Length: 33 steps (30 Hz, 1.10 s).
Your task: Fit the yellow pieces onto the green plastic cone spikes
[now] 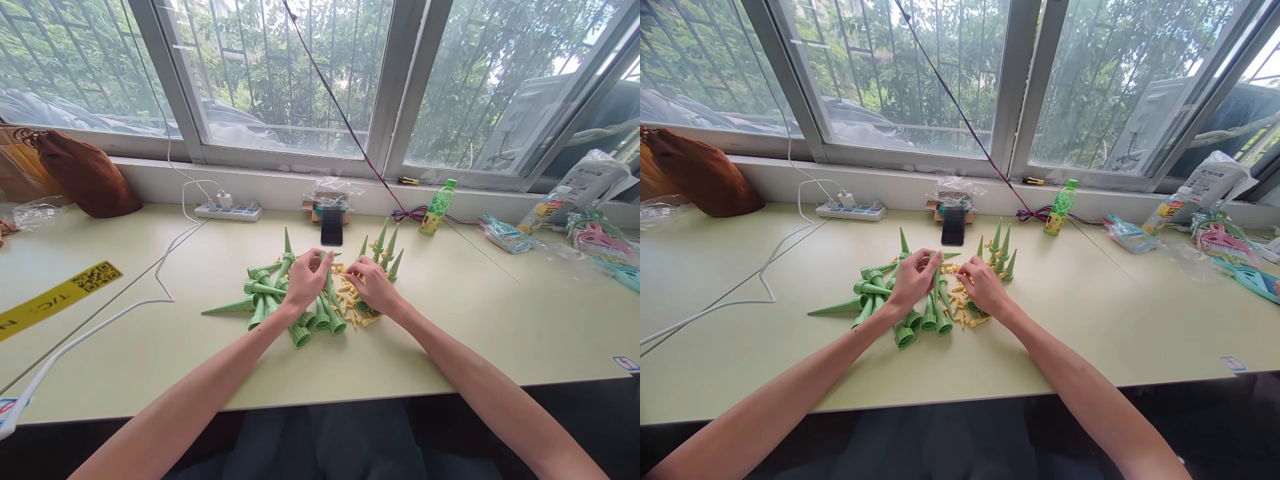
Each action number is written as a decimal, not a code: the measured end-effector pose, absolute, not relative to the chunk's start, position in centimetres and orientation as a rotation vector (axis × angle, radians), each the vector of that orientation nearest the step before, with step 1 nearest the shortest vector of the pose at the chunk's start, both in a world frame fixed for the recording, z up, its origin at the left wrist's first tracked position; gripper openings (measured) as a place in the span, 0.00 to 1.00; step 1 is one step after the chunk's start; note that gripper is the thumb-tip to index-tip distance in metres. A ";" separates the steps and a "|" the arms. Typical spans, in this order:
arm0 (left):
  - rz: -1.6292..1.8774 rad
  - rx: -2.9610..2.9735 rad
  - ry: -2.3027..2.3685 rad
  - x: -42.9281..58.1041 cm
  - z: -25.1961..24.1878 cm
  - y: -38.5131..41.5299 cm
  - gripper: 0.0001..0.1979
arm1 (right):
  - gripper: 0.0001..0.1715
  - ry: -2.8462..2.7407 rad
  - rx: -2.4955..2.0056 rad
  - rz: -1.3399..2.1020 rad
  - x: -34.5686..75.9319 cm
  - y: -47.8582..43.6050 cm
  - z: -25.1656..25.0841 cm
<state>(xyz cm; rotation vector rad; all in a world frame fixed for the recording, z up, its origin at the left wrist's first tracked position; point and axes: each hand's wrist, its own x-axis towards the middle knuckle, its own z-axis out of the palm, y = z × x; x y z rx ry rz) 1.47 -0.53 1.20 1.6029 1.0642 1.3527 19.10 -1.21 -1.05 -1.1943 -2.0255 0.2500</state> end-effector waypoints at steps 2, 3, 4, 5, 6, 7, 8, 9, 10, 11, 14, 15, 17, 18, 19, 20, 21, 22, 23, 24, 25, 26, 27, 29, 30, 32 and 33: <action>1.358 1.630 1.080 1.4 1.2 -0.5 0.17 | 0.08 -1.969 -1.155 0.249 19.1 -1.2 -0.9; 1.361 1.643 1.088 1.4 1.1 -0.5 0.17 | 0.09 -1.941 -1.136 0.256 19.2 -1.2 -0.9; 1.362 1.654 1.097 1.4 1.1 -0.5 0.17 | 0.09 -1.914 -1.119 0.268 19.1 -1.2 -0.8; 1.363 1.662 1.106 1.3 1.1 -0.5 0.17 | 0.09 -1.889 -1.104 0.285 19.1 -1.2 -0.8; 1.365 1.665 1.115 1.3 1.1 -0.5 0.17 | 0.10 -1.864 -1.090 0.306 19.1 -1.3 -0.8; 1.369 1.664 1.123 1.3 1.1 -0.5 0.17 | 0.10 -1.841 -1.075 0.331 19.1 -1.3 -0.7; 1.374 1.660 1.129 1.4 1.2 -0.5 0.17 | 0.10 -1.820 -1.058 0.356 19.0 -1.3 -0.7; 1.379 1.654 1.133 1.4 1.2 -0.5 0.17 | 0.10 -1.803 -1.041 0.378 19.0 -1.4 -0.6; 1.384 1.648 1.135 1.4 1.2 -0.5 0.17 | 0.10 -1.790 -1.023 0.394 18.9 -1.5 -0.6; 1.387 1.644 1.136 1.4 1.2 -0.5 0.16 | 0.10 -1.783 -1.009 0.404 18.8 -1.5 -0.5; 1.388 1.653 1.144 1.4 1.2 -0.5 0.17 | 0.09 -1.790 -0.988 0.394 18.8 -1.6 -0.4; 1.387 1.660 1.150 1.4 1.2 -0.5 0.17 | 0.09 -1.794 -0.986 0.386 18.7 -1.6 -0.4; 1.386 1.674 1.159 1.4 1.2 -0.4 0.17 | 0.09 -1.802 -0.989 0.370 18.7 -1.7 -0.3; 1.386 1.678 1.161 1.4 1.2 -0.4 0.17 | 0.09 -1.803 -0.993 0.362 18.7 -1.7 -0.3; 1.389 1.678 1.162 1.4 1.2 -0.4 0.17 | 0.09 -1.805 -0.998 0.352 18.7 -1.7 -0.3; 1.392 1.678 1.162 1.4 1.2 -0.5 0.17 | 0.09 -1.807 -1.004 0.341 18.7 -1.7 -0.3; 1.394 1.678 1.162 1.4 1.2 -0.5 0.17 | 0.09 -1.810 -1.010 0.329 18.7 -1.8 -0.2; 1.394 1.680 1.161 1.4 1.2 -0.5 0.17 | 0.09 -1.813 -1.015 0.318 18.7 -1.8 -0.2; 1.393 1.685 1.161 1.4 1.3 -0.5 0.17 | 0.09 -1.815 -1.017 0.309 18.7 -1.8 -0.1; 1.391 1.691 1.161 1.4 1.3 -0.6 0.17 | 0.08 -1.816 -1.015 0.301 18.6 -1.9 -0.1; 1.389 1.697 1.161 1.4 1.3 -0.6 0.17 | 0.08 -1.815 -1.009 0.296 18.6 -1.9 0.0; 1.387 1.701 1.159 1.4 1.3 -0.6 0.17 | 0.08 -1.812 -0.999 0.294 18.6 -1.9 0.0; 1.387 1.704 1.157 1.4 1.3 -0.6 0.17 | 0.08 -1.808 -0.987 0.296 18.6 -1.9 0.0; 1.384 1.707 1.146 1.4 1.3 -0.6 0.17 | 0.08 -1.797 -0.967 0.305 18.5 -2.0 0.0; 1.378 1.708 1.137 1.4 1.2 -0.6 0.17 | 0.08 -1.794 -0.961 0.313 18.5 -2.0 0.0; 1.358 1.710 1.121 1.4 1.1 -0.6 0.18 | 0.08 -1.795 -0.952 0.327 18.5 -2.0 -0.1; 1.347 1.712 1.118 1.4 1.1 -0.6 0.18 | 0.08 -1.798 -0.949 0.331 18.5 -2.0 -0.1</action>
